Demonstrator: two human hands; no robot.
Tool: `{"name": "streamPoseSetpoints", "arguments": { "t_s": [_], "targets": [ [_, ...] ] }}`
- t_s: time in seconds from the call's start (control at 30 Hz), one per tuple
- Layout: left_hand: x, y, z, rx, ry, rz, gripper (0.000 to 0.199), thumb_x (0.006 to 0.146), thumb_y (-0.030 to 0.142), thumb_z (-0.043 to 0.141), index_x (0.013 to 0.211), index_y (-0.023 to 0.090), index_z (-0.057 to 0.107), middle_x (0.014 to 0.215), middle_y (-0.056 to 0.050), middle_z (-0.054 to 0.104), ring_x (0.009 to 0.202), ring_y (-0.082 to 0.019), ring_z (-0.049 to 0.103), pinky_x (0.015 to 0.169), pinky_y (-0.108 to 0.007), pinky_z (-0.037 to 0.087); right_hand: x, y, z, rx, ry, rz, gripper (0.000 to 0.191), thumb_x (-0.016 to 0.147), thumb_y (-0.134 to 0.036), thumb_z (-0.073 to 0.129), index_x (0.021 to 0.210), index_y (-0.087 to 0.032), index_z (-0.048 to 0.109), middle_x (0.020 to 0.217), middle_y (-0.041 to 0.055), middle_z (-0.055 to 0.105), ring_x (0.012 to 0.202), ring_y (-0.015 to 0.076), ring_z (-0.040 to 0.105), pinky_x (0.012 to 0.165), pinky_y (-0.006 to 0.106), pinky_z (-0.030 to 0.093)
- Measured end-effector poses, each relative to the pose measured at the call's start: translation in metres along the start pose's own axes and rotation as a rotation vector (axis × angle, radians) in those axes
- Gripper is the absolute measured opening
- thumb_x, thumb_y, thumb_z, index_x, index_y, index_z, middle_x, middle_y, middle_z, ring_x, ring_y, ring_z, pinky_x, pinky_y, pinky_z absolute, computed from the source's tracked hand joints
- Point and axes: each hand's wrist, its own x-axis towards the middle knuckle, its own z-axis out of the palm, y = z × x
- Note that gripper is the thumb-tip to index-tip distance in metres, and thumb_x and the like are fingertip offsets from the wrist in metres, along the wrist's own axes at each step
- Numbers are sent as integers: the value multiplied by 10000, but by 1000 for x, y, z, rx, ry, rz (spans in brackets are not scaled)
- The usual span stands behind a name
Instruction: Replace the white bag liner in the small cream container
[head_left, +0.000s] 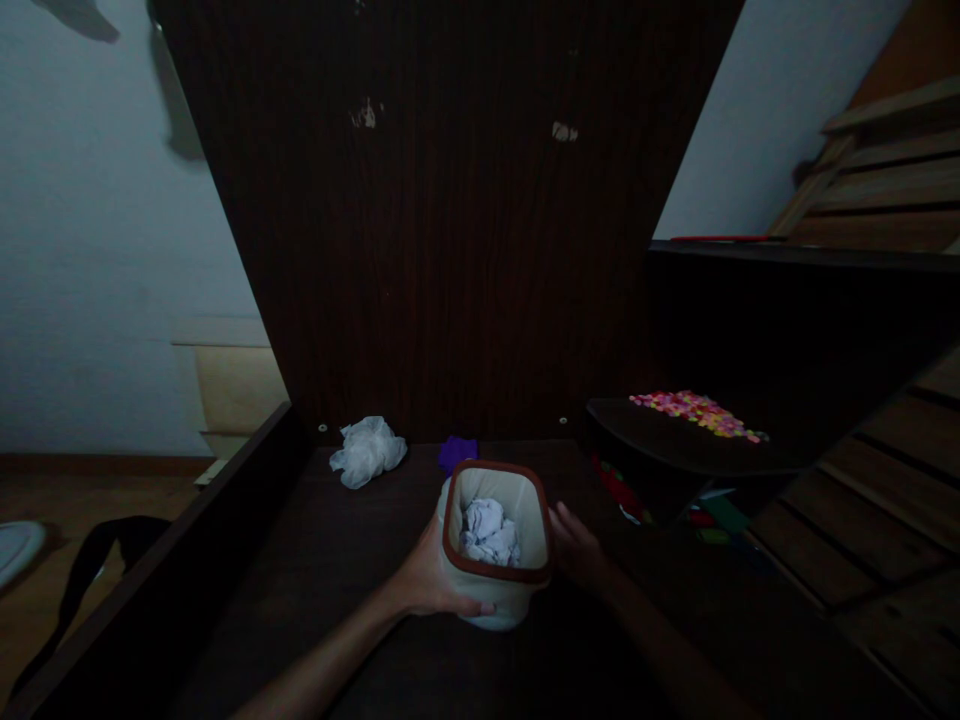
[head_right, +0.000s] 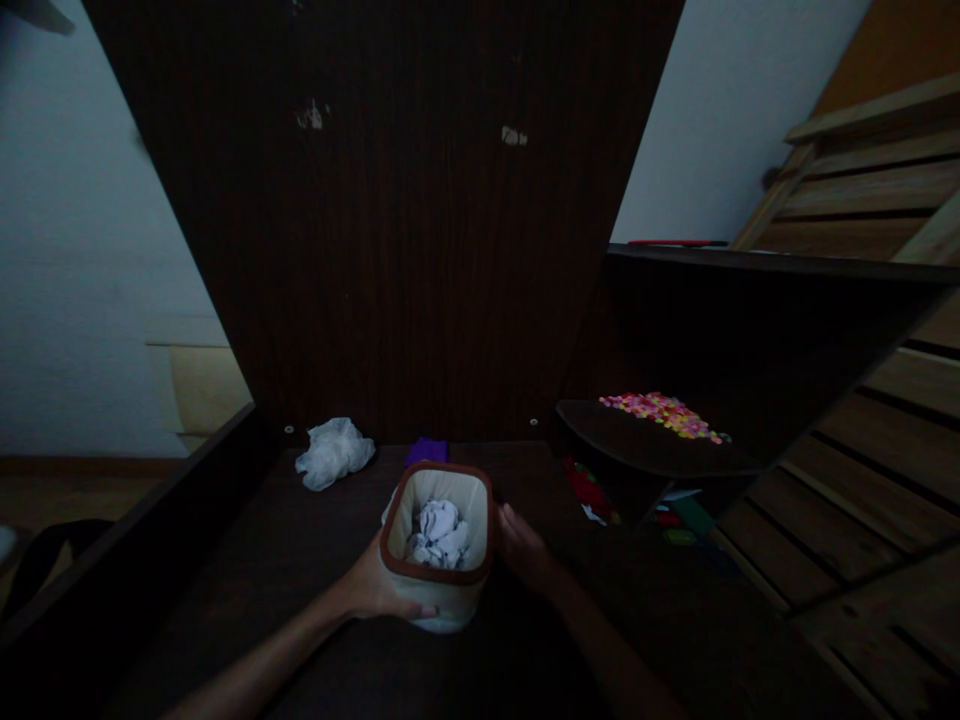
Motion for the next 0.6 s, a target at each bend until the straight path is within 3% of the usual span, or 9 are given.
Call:
{"name": "streamPoseSetpoints", "arguments": {
  "t_s": [0.07,0.17,0.23,0.4,0.5,0.6],
  "targets": [
    [1,-2,5,-44,12,9,1508,481,539,959,1617,163,43,1593,-218,373,1424,-521,378,1230,-619,259,-15,-5,-4,15,-84,14,688,668,-719,761,1184,-265,736,1217,97,746,1234,337,634,1032,476,497],
    [4,-4,11,-74,-6,-15,1523,468,539,970,1610,160,36,1560,-247,402,1431,-502,381,1220,-620,269,-30,-11,-2,-13,-256,60,975,439,-533,960,1313,-221,660,1351,149,666,1331,392,540,1109,564,408],
    [6,-3,14,-49,0,-27,1529,457,533,975,1611,173,39,1560,-236,399,1448,-491,358,1228,-617,248,-34,-14,2,-70,-307,86,1042,416,-394,989,1371,-212,611,1391,158,631,1376,395,490,1147,605,341],
    [11,-3,15,-3,-43,-6,1436,523,575,933,1617,281,51,1607,-121,353,1460,-463,346,1246,-539,244,-33,-10,5,-188,-244,60,807,558,-250,918,1316,-184,648,1322,157,672,1345,375,520,1159,621,317],
    [16,-6,7,58,-117,43,1466,518,589,933,1620,203,47,1600,-176,344,1440,-472,367,1239,-579,225,-30,-8,-4,-253,-286,74,701,587,-204,869,1261,-167,680,1361,164,649,1343,391,522,1146,627,335],
    [21,-6,-5,221,-213,89,1481,481,564,961,1618,154,106,1625,-224,278,1478,-470,295,1247,-612,138,-29,-7,-12,-305,-284,46,719,562,-174,863,1259,-177,684,1381,155,641,1357,397,509,1147,622,345]
  ]
}}
